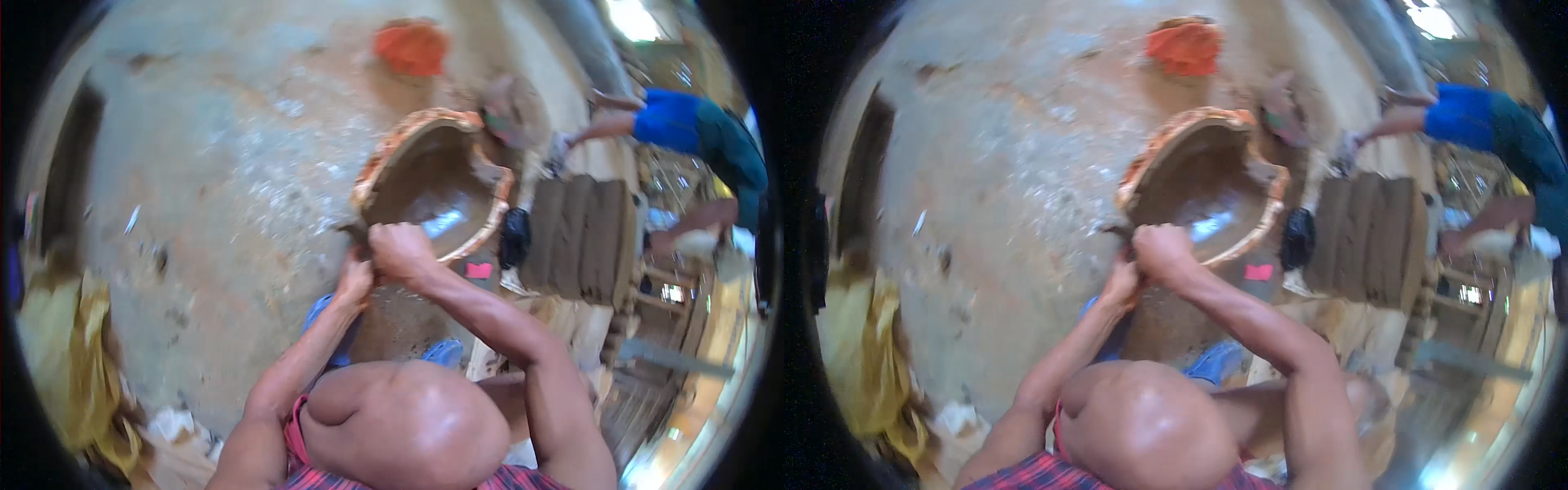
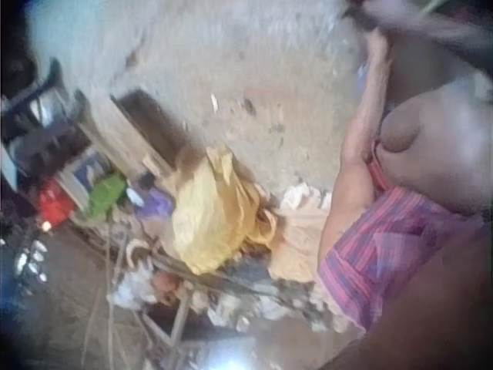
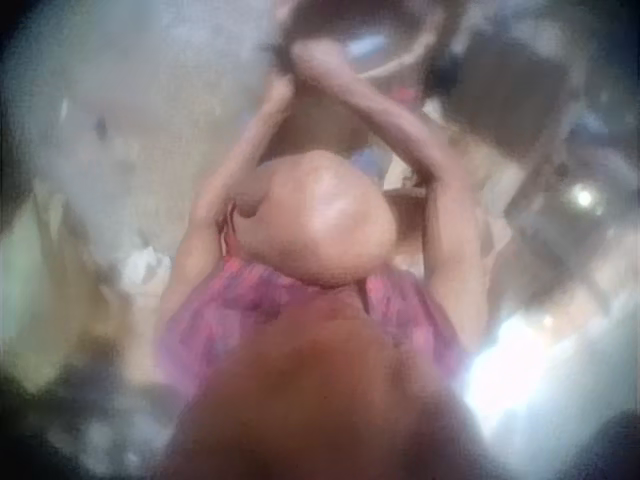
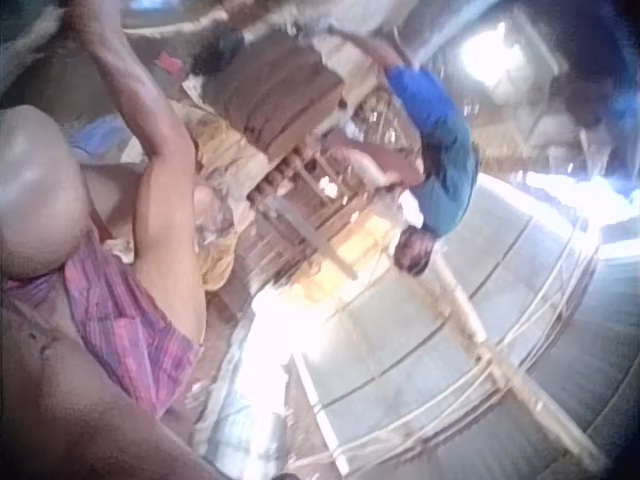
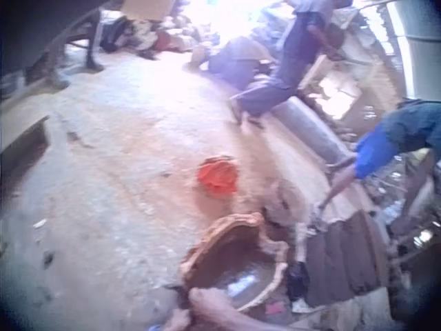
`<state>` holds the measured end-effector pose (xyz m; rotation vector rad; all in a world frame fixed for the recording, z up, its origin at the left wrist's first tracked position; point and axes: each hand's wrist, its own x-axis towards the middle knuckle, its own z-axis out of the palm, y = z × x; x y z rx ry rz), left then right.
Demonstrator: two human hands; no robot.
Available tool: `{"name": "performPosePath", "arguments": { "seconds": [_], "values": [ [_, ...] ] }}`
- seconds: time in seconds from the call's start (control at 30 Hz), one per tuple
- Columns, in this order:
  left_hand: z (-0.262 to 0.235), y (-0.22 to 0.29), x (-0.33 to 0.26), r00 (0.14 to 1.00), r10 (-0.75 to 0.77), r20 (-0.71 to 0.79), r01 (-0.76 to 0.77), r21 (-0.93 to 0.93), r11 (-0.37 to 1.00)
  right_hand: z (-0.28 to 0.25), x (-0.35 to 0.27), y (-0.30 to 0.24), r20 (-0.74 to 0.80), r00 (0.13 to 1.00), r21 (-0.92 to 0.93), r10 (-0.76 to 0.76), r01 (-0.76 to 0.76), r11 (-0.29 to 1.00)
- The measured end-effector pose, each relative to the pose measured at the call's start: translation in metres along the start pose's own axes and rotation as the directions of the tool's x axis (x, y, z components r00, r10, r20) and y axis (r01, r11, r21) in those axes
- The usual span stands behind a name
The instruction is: The person cleans the interior of a large clay mold with a cloth, then uses a scraper and a wooden rib to smooth the surface of a large slab of clay before pressing it into the mold and trimming the edges with a tool.
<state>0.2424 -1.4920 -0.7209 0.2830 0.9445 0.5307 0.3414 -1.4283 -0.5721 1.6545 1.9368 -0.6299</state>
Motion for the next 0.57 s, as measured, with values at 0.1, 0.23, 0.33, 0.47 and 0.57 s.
{"name": "performPosePath", "arguments": {
  "seconds": [0.1,0.23,0.33,0.47,0.57],
  "values": [
    [0.031,-0.002,-0.01,0.998,0.025,-0.06,-0.043,-0.321,0.946,-0.011,-0.002,-0.001,0.203,0.978,-0.198,0.036,0.006,0.98],
    [0.018,0.006,-0.026,0.994,0.054,-0.095,-0.071,-0.177,0.982,-0.023,-0.006,-0.006,0.319,0.948,-0.207,-0.021,0.092,0.974],
    [0.017,0.016,-0.05,0.983,0.038,-0.182,-0.063,-0.131,0.989,-0.023,-0.034,0.003,0.414,0.91,-0.176,-0.008,0.088,0.98],
    [-0.014,0.057,-0.074,0.973,0.093,-0.209,-0.077,0.084,0.994,-0.058,-0.071,0.019,0.209,0.976,0.047,0.056,-0.068,0.997],
    [-0.009,0.095,-0.091,0.927,0.36,-0.104,-0.319,0.285,0.904,-0.061,-0.071,0.032,-0.421,0.906,0.53,0.047,0.204,0.823]
  ]
}}
